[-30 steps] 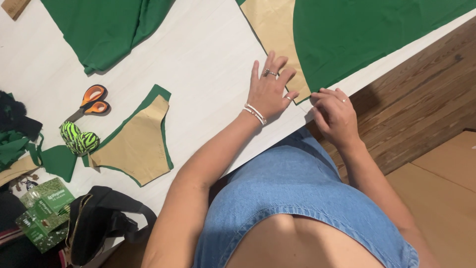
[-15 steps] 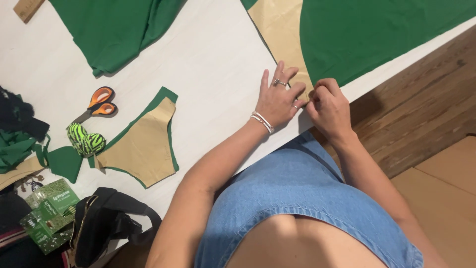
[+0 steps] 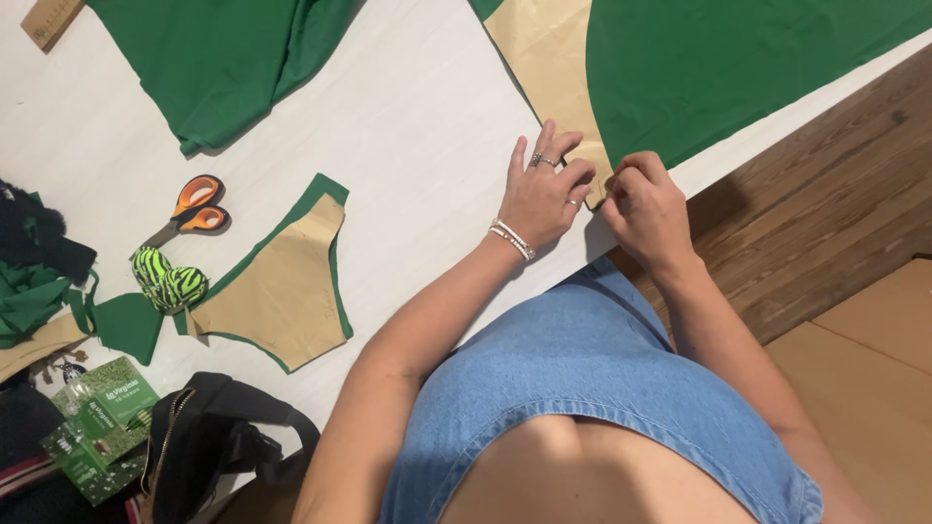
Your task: The person pins a beige pattern piece onto a green fabric laid out on a white table. They use their hands to align the pattern and insert pins along the edges to secure it in place. A pair of scissors is visible on the table but not used during the clip.
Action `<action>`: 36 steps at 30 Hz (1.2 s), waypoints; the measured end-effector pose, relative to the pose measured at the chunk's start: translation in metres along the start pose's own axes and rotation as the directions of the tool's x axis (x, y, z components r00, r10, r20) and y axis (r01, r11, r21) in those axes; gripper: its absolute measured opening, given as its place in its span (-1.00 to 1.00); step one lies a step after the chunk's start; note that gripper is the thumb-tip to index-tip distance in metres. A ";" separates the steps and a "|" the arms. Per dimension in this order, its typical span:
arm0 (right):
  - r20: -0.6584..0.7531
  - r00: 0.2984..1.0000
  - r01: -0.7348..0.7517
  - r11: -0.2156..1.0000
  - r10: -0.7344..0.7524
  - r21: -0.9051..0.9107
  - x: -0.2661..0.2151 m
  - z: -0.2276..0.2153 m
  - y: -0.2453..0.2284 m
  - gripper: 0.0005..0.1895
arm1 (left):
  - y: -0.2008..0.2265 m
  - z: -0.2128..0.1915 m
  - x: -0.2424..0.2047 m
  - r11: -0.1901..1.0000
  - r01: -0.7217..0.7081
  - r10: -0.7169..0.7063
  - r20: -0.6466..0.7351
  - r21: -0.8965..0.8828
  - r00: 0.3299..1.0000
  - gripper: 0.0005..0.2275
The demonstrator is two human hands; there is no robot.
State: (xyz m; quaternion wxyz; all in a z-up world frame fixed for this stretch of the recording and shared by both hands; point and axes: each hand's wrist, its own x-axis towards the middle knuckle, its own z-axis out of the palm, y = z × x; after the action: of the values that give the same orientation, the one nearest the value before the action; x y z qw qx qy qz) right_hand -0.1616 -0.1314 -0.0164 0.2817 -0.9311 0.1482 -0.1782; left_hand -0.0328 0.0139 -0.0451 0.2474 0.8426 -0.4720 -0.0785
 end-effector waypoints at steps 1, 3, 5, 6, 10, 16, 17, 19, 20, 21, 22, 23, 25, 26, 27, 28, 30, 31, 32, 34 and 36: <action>0.002 1.000 -0.010 1.000 0.010 0.003 -0.001 0.001 0.000 -0.83 | 0.000 0.000 -0.001 1.000 -0.001 0.001 0.002 -0.010 1.000 -0.83; -0.002 1.000 -0.015 1.000 0.015 0.008 0.003 0.003 0.002 -0.84 | -0.003 0.000 0.002 1.000 -0.004 0.004 0.000 -0.016 1.000 -0.83; -0.017 1.000 0.007 1.000 -0.007 0.011 0.001 0.005 0.001 -0.84 | -0.004 0.002 0.000 1.000 -0.013 0.014 0.034 -0.005 0.999 -0.83; -0.015 1.000 0.007 1.000 -0.007 0.012 0.000 0.006 0.003 -0.84 | -0.004 0.002 -0.001 1.000 -0.012 0.012 0.034 -0.006 0.999 -0.83; -0.039 0.999 -0.001 0.999 0.002 0.038 0.001 0.002 0.009 -0.83 | -0.003 0.003 0.001 1.000 -0.006 0.004 0.068 0.021 0.998 -0.80; -0.077 0.995 0.072 0.996 -0.067 0.060 -0.007 -0.011 0.019 -0.83 | 0.005 -0.005 0.001 0.997 0.020 -0.028 0.116 0.069 0.993 -0.73; -0.073 0.995 0.079 0.995 -0.075 0.062 -0.011 -0.010 0.022 -0.82 | 0.006 -0.004 0.001 0.996 0.019 -0.029 0.119 0.085 0.993 -0.72; -0.081 0.994 0.075 0.995 -0.070 0.070 -0.013 -0.010 0.023 -0.83 | 0.009 -0.006 0.002 0.996 0.023 -0.034 0.127 0.091 0.991 -0.72; -0.092 0.993 0.078 0.994 -0.070 0.078 -0.013 -0.010 0.024 -0.85 | 0.010 -0.007 0.004 0.995 0.027 -0.040 0.130 0.100 0.991 -0.71; -0.091 0.994 0.074 0.994 -0.067 0.079 -0.014 -0.010 0.023 -0.85 | 0.010 -0.007 0.002 0.995 0.027 -0.040 0.133 0.100 0.990 -0.71; -0.099 0.993 0.076 0.993 -0.066 0.093 -0.013 -0.010 0.023 -0.85 | 0.010 -0.007 0.003 0.995 0.022 -0.035 0.134 0.097 0.990 -0.71; -0.107 0.992 0.077 0.991 -0.066 0.107 -0.013 -0.011 0.022 -0.85 | 0.010 -0.006 0.003 0.995 0.017 -0.030 0.135 0.094 0.990 -0.71; -0.103 0.992 0.080 0.988 -0.067 0.134 -0.012 -0.015 0.020 -0.84 | 0.012 -0.008 0.003 0.996 0.023 -0.035 0.133 0.090 0.991 -0.72; -0.100 0.993 0.084 0.983 -0.069 0.162 -0.012 -0.017 0.019 -0.84 | 0.012 -0.009 0.003 0.996 0.029 -0.040 0.130 0.087 0.991 -0.72; -0.098 0.993 0.083 0.983 -0.067 0.164 -0.012 -0.020 0.016 -0.84 | 0.013 -0.010 0.002 0.996 0.030 -0.041 0.132 0.087 0.990 -0.72; -0.094 0.992 0.095 0.978 -0.079 0.185 -0.011 -0.022 0.012 -0.83 | 0.014 -0.010 0.002 0.997 0.029 -0.038 0.121 0.078 0.992 -0.73; -0.092 0.992 0.108 0.972 -0.091 0.207 -0.008 -0.020 0.008 -0.83 | 0.013 -0.011 0.003 0.997 0.027 -0.034 0.110 0.070 0.993 -0.73; -0.080 0.993 0.101 0.976 -0.087 0.194 -0.006 -0.015 0.007 -0.83 | 0.012 -0.010 0.003 0.997 0.024 -0.031 0.098 0.073 0.995 -0.71; -0.065 0.995 0.090 0.980 -0.079 0.180 -0.008 -0.011 0.006 -0.83 | 0.013 -0.009 0.001 0.997 0.021 -0.027 0.089 0.072 0.996 -0.69; -0.067 0.995 0.080 0.987 -0.071 0.141 -0.007 0.002 0.015 -0.84 | 0.012 -0.006 0.000 0.997 0.014 -0.019 0.073 0.075 0.997 -0.69; -0.071 0.995 0.076 0.992 -0.068 0.104 -0.003 0.010 0.019 -0.85 | 0.010 -0.002 0.000 0.997 0.008 -0.013 0.054 0.082 0.998 -0.69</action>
State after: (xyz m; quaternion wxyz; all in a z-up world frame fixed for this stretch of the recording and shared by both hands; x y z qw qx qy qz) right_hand -0.1637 -0.1404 -0.0362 0.3191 -0.9129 0.1142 -0.2273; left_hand -0.0395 0.0100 -0.0390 0.1994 0.8520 -0.4770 -0.0831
